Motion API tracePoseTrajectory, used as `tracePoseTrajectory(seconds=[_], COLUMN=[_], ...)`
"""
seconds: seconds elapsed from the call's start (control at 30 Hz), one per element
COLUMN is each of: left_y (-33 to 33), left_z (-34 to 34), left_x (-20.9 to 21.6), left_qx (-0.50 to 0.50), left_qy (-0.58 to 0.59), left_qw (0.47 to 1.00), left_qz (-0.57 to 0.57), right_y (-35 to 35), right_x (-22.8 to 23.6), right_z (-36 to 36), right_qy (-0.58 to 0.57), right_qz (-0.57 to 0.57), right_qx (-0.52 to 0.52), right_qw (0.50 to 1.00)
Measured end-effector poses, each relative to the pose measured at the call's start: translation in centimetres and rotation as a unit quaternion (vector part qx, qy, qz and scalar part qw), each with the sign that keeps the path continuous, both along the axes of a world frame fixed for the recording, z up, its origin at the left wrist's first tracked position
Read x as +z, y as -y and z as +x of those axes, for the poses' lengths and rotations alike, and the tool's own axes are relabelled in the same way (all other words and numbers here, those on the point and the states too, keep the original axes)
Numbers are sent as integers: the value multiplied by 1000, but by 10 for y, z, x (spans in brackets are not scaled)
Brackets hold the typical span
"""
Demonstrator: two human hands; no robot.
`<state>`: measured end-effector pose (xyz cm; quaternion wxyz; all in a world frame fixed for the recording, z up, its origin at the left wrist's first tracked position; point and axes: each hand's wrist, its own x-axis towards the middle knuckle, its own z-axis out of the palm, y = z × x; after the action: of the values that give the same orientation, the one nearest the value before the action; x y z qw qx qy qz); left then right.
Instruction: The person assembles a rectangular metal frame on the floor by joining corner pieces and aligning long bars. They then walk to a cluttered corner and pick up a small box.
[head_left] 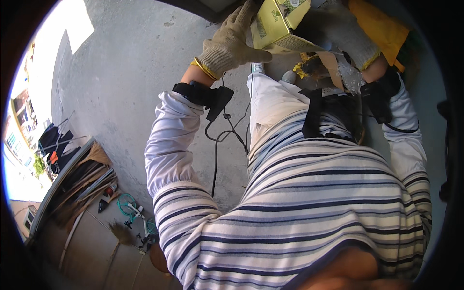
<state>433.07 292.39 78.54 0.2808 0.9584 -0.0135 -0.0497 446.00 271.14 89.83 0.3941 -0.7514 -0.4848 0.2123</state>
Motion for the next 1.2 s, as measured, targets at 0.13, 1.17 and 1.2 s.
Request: tracePoseTrajectory(seconds=[0.13,1.17,1.2], left_y=[-9,29,25], left_z=[-32,-127,-124], left_x=[24,21,25], left_qx=[26,307,306], left_qy=[79,253,254], left_qw=[962,773,800], left_qz=[-259,-495,-448], right_y=[-33,-40,-39], right_x=[-11,58,68], right_z=[-16,-16,-22], right_qy=[-370,-93,103], right_qz=[15,77,130], right_qx=[-47,153,164], right_qw=[928,981,973])
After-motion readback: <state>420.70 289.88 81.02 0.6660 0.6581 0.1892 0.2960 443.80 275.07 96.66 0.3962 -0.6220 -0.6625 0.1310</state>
